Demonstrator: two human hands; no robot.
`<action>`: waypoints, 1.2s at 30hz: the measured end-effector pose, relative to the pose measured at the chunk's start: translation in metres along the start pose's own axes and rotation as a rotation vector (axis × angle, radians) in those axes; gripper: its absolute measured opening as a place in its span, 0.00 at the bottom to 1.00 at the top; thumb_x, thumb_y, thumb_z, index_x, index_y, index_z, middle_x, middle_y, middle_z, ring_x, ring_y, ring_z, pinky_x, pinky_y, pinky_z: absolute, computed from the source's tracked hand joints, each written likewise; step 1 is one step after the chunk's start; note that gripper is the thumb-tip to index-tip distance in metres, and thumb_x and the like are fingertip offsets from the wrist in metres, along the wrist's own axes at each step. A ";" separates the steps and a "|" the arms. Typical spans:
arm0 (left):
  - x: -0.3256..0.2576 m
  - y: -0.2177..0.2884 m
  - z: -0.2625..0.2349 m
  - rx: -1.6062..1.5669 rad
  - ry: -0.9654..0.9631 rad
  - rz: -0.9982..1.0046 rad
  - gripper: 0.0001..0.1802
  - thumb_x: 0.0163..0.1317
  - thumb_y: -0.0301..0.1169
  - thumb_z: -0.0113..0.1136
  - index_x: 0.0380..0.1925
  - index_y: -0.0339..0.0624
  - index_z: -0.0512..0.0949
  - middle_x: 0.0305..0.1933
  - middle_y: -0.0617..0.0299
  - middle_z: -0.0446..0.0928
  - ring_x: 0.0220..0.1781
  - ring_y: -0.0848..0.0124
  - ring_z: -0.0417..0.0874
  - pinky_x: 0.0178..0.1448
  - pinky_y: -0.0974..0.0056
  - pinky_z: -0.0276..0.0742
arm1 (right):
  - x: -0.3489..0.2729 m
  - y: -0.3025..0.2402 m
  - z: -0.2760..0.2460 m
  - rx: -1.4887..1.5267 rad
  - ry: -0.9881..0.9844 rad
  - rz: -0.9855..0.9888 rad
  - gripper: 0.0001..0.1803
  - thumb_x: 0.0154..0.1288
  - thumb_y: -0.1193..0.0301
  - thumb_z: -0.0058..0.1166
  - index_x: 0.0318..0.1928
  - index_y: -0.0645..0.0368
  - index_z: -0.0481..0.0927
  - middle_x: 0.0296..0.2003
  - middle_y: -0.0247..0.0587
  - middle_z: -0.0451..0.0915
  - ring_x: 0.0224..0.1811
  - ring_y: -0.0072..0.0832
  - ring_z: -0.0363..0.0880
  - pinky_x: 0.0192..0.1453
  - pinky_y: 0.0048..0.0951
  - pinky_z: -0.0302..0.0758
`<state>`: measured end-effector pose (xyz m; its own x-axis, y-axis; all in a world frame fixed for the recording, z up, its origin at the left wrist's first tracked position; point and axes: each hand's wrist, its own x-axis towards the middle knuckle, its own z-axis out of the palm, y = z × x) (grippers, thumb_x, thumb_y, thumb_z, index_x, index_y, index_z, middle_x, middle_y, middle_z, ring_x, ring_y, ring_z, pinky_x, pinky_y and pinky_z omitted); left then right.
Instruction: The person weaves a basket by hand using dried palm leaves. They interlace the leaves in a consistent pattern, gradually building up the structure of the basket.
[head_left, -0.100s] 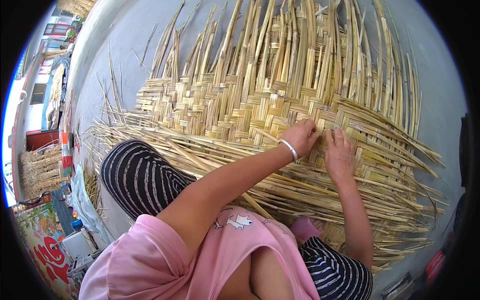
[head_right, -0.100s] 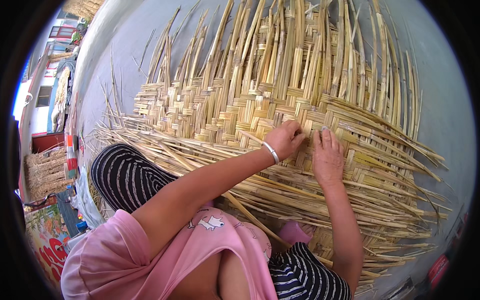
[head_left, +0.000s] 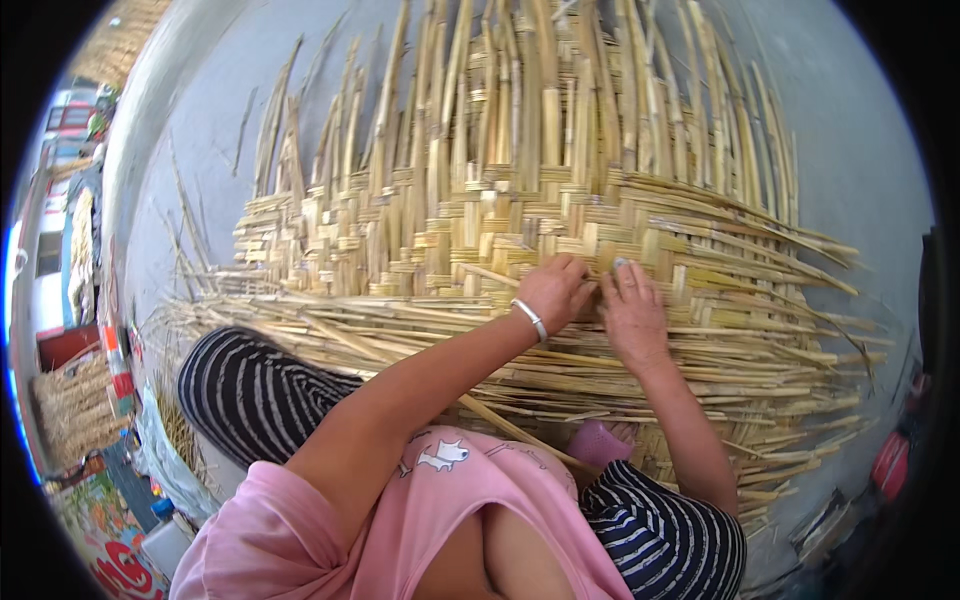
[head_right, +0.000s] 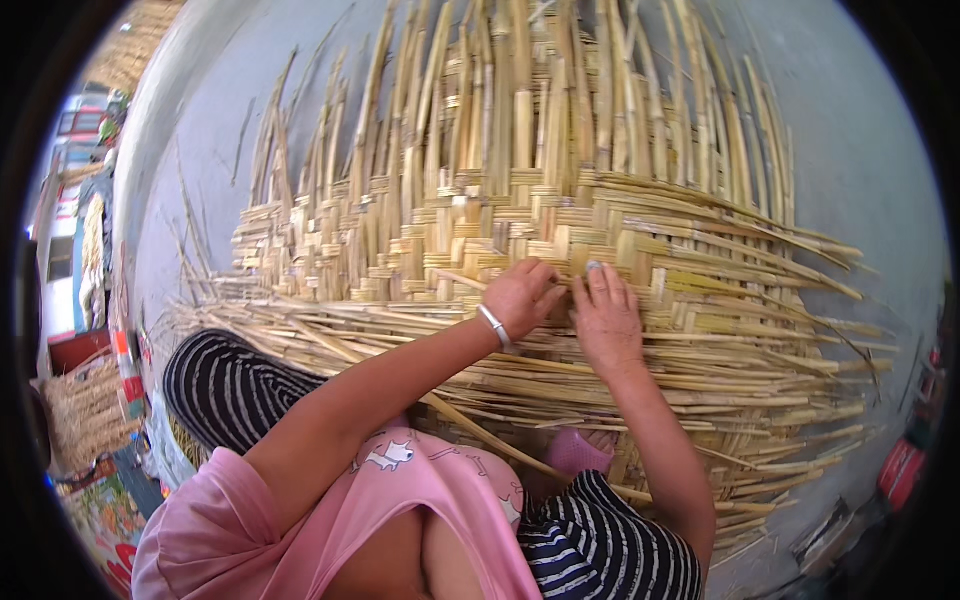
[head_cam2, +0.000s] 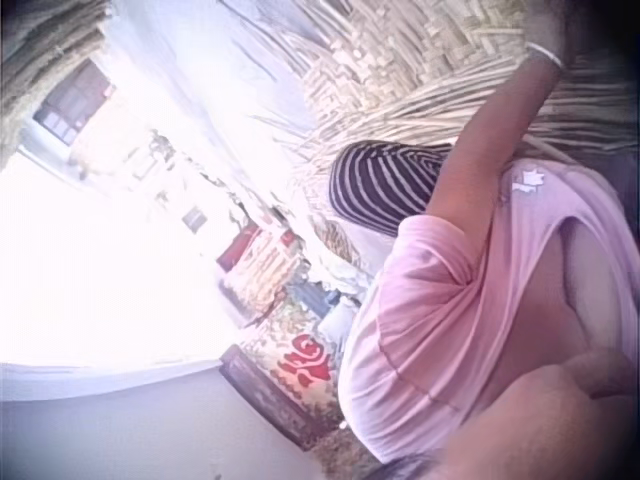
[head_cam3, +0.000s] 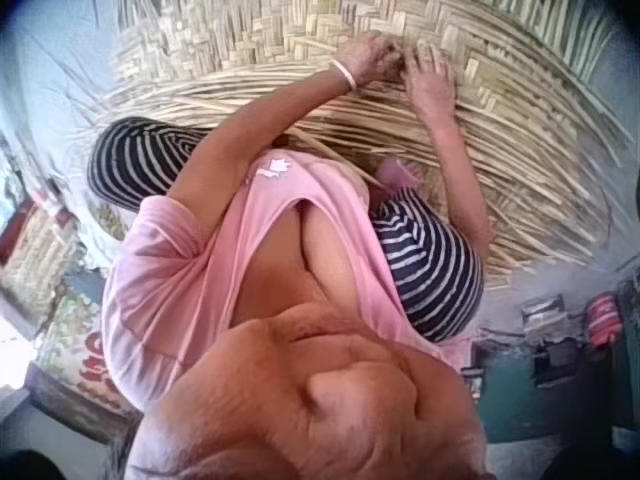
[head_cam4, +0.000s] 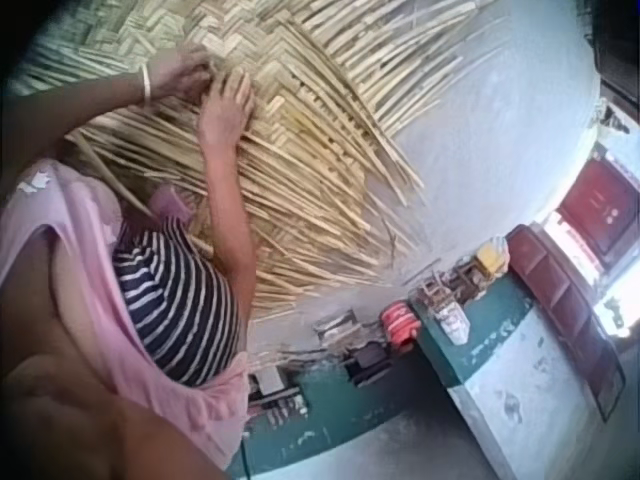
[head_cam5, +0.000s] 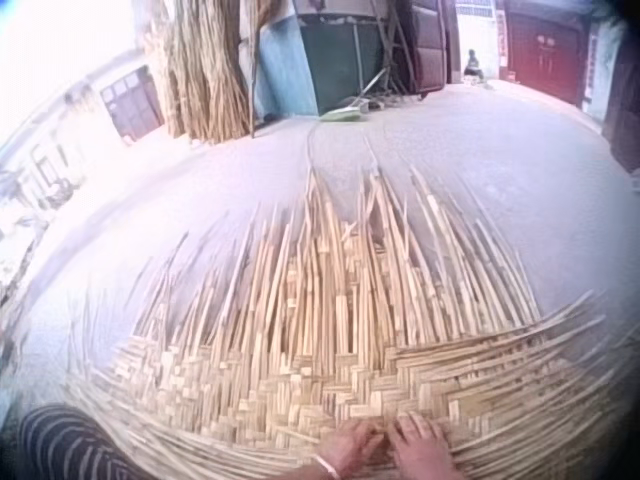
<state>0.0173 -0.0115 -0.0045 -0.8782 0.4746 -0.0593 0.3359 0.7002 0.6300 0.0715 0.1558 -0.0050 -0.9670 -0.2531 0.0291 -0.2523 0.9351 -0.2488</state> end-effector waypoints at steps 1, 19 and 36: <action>-0.004 -0.001 0.000 0.085 -0.004 0.094 0.10 0.58 0.36 0.58 0.33 0.41 0.75 0.35 0.53 0.74 0.38 0.54 0.76 0.42 0.54 0.74 | -0.006 -0.005 -0.002 0.022 0.012 -0.027 0.23 0.56 0.65 0.55 0.52 0.59 0.75 0.58 0.44 0.68 0.65 0.38 0.61 0.65 0.41 0.59; -0.052 0.056 0.040 0.130 -0.264 0.492 0.06 0.59 0.31 0.54 0.32 0.41 0.76 0.39 0.56 0.75 0.44 0.57 0.74 0.49 0.57 0.71 | -0.079 0.097 -0.070 0.659 0.151 0.477 0.12 0.65 0.66 0.48 0.41 0.61 0.78 0.40 0.45 0.78 0.43 0.37 0.77 0.53 0.34 0.72; -0.044 0.064 0.056 0.259 -0.257 0.490 0.05 0.55 0.31 0.55 0.30 0.43 0.74 0.38 0.56 0.73 0.40 0.55 0.72 0.44 0.54 0.70 | -0.059 0.335 -0.088 1.842 0.992 1.196 0.13 0.58 0.70 0.61 0.41 0.59 0.74 0.32 0.38 0.75 0.29 0.25 0.75 0.29 0.21 0.75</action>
<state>0.0967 0.0423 -0.0048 -0.5011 0.8653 -0.0152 0.7805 0.4594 0.4239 0.0413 0.5056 -0.0047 -0.4743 0.6577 -0.5852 -0.0656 -0.6893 -0.7215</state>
